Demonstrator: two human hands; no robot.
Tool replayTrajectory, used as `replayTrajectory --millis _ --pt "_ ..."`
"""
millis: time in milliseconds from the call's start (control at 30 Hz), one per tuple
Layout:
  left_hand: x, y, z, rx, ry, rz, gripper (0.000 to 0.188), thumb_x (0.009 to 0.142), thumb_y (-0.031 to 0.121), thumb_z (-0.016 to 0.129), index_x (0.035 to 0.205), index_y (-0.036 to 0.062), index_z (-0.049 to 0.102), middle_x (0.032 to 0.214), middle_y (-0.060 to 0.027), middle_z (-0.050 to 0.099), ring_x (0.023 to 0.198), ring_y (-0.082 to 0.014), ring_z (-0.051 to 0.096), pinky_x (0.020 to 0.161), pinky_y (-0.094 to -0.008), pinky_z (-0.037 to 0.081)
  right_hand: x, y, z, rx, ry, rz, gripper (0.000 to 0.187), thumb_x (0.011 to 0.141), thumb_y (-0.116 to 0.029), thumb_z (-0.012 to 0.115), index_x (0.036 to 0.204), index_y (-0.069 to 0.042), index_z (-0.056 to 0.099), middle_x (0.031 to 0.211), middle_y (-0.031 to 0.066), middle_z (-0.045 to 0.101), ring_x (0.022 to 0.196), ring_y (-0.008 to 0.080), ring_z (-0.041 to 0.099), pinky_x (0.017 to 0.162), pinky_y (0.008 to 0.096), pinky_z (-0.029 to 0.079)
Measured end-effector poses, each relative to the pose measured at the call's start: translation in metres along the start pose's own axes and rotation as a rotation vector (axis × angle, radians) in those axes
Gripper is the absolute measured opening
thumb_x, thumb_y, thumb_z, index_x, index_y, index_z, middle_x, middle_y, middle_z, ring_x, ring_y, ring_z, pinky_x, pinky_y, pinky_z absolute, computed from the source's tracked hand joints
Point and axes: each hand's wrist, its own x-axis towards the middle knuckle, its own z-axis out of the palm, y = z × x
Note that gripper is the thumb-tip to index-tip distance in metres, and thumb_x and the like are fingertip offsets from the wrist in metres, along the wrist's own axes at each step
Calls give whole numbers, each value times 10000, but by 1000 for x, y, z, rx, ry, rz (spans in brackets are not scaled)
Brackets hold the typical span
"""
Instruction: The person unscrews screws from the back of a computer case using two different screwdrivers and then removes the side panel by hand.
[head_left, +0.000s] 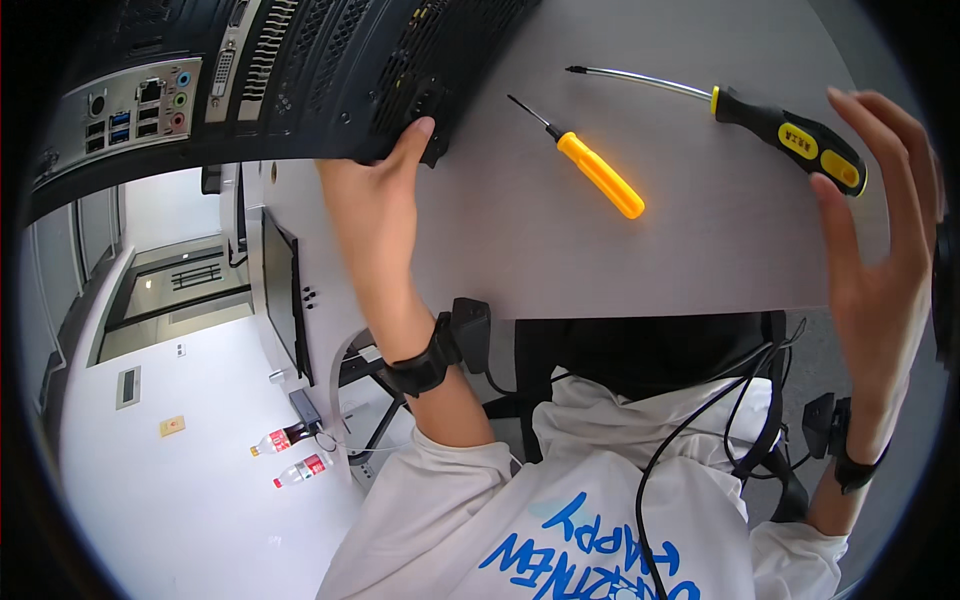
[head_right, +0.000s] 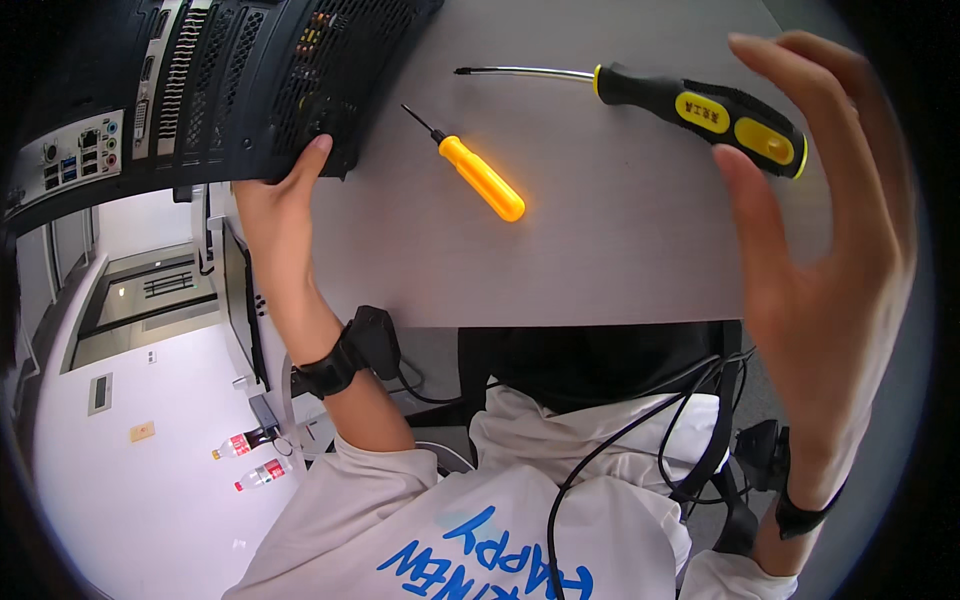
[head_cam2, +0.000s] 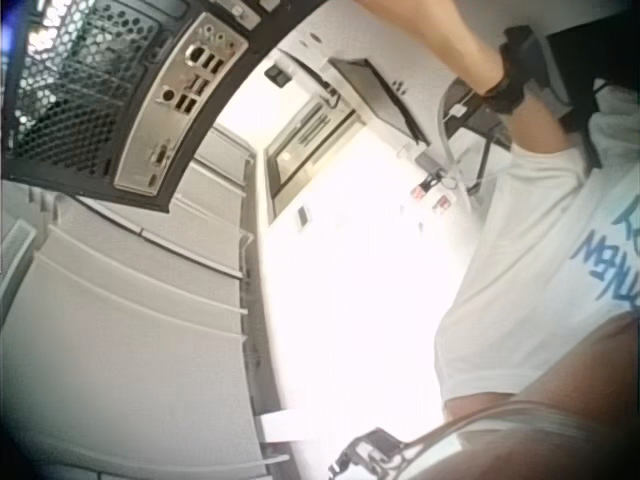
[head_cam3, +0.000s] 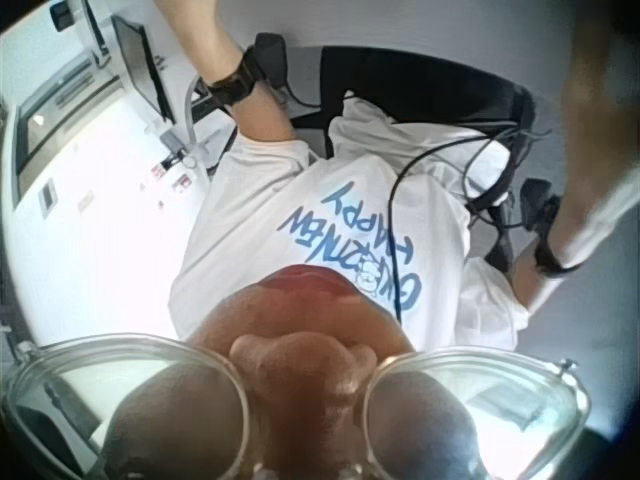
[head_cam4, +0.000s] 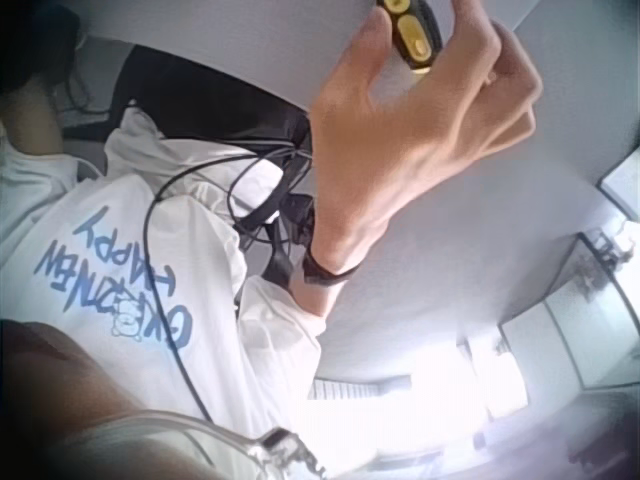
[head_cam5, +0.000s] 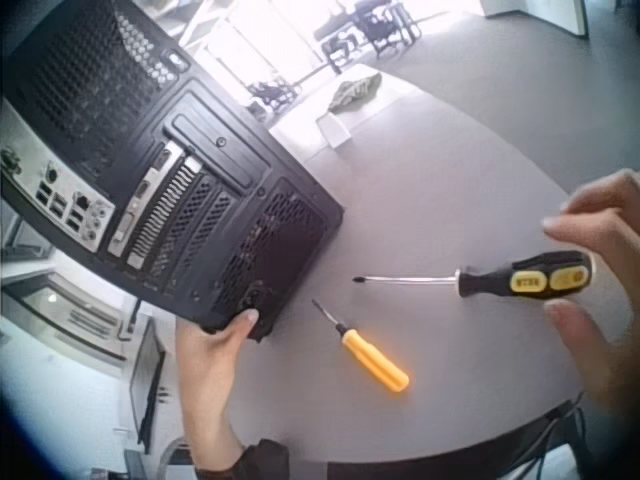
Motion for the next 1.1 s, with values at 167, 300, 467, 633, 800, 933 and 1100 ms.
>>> replayTrajectory --millis 167,300,467,633,800,933,1100 --pt "0 -4 6 -13 71 25 541 816 62 756 1288 -68 526 1229 -123 618 1074 -188 593 973 -268 419 2 -13 32 -74 -20 115 446 856 -86 713 1275 -177 588 1182 57 576 1124 238 577 929 359 554" --pt "-1 -5 6 -50 56 15 503 795 52 779 1206 -80 520 1174 -149 594 1006 -196 580 932 -299 453 7 -16 41 -64 -31 134 326 856 -110 720 1165 -100 618 1105 70 577 990 234 618 850 321 580" --pt "0 -10 3 1 110 -42 472 792 38 781 1180 -85 541 1140 -145 620 985 -200 593 923 -299 459 17 -48 19 327 -10 223 235 834 -102 739 1036 -36 639 896 99 593 725 232 618 637 299 529" --pt "1 -3 4 21 80 -76 462 790 52 792 1164 -83 557 1129 -144 626 978 -201 599 905 -300 464 21 -69 21 703 11 218 213 764 -80 739 910 43 646 713 121 551 515 207 526 466 278 414" --pt "0 -5 7 60 120 -1 469 789 66 800 1162 -86 559 1111 -138 627 962 -203 605 895 -300 465 28 -83 33 730 10 229 205 758 -65 735 915 41 656 699 120 549 493 199 514 450 274 399" --pt "0 1 8 57 107 1 477 792 71 799 1165 -87 549 1099 -150 624 964 -211 607 894 -305 470 33 -93 37 752 -7 226 206 755 -56 732 921 42 659 700 115 555 489 192 514 439 277 390" --pt "-1 1 8 57 113 -59 454 794 58 793 1151 -87 551 1099 -156 622 955 -201 610 878 -303 481 34 -97 40 731 21 226 199 762 -59 727 919 43 657 693 111 550 493 189 514 442 274 384"
